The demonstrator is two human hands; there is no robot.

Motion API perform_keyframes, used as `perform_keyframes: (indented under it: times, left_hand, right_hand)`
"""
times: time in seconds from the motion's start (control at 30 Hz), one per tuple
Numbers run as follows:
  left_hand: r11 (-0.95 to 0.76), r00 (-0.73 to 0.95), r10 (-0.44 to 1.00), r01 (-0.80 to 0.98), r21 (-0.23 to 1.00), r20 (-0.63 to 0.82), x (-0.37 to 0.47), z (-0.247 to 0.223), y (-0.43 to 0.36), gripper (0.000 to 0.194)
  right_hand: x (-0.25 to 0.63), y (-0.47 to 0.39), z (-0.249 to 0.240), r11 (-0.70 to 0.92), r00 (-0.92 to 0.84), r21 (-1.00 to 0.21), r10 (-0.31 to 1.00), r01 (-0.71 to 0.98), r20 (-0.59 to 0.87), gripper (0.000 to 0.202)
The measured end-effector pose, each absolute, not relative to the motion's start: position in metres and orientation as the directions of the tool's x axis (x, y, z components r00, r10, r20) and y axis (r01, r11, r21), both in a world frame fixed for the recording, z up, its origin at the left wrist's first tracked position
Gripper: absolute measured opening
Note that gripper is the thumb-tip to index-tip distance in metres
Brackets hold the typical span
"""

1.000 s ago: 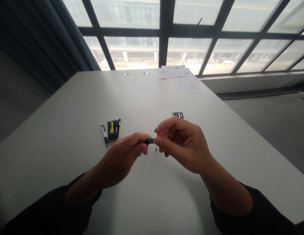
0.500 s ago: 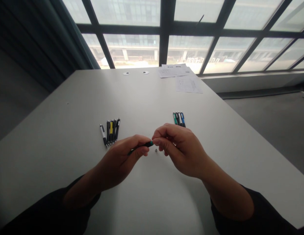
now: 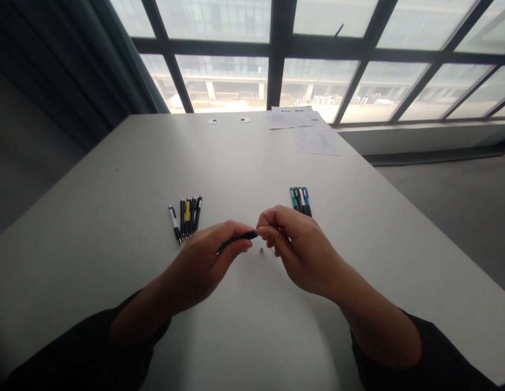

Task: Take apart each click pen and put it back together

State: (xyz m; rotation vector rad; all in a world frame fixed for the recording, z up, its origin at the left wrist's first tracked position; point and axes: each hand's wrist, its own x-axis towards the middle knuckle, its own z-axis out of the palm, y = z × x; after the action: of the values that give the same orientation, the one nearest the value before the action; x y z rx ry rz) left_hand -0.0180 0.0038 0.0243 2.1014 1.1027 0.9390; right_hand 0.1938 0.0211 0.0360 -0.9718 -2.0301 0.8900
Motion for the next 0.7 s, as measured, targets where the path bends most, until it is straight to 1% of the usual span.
perform_keyframes:
  times: [0.13,0.23,0.33,0.43,0.57,0.7]
  left_hand:
    - [-0.521,0.405,0.844,0.468,0.713,0.351,-0.018,0.022,0.005,0.010]
    - [-0.551,0.410,0.831,0.511,0.660,0.376,-0.019,0.021,0.006,0.013]
    - [-0.590,0.430,0.807,0.551,0.591,0.404,-0.019,0.018,0.006,0.015]
    - [-0.630,0.429,0.777,0.554,0.545,0.461,-0.019,0.015,0.006,0.016]
    - [-0.651,0.405,0.757,0.540,0.533,0.513,-0.018,0.013,0.007,0.017]
    - [-0.658,0.402,0.749,0.547,0.517,0.527,-0.017,0.012,0.007,0.016]
  right_hand:
    - [0.191,0.022,0.032,0.438,-0.446,-0.816,0.858,0.376,0.256,0.016]
    - [0.187,0.022,0.028,0.433,-0.400,-0.801,0.877,0.414,0.267,0.017]
    - [0.184,0.022,0.026,0.456,-0.388,-0.761,0.875,0.461,0.289,0.019]
    - [0.184,0.023,0.027,0.473,-0.391,-0.724,0.871,0.501,0.298,0.022]
    - [0.188,0.026,0.030,0.529,-0.410,-0.677,0.843,0.511,0.349,0.023]
    - [0.188,0.026,0.031,0.591,-0.420,-0.625,0.805,0.511,0.418,0.022]
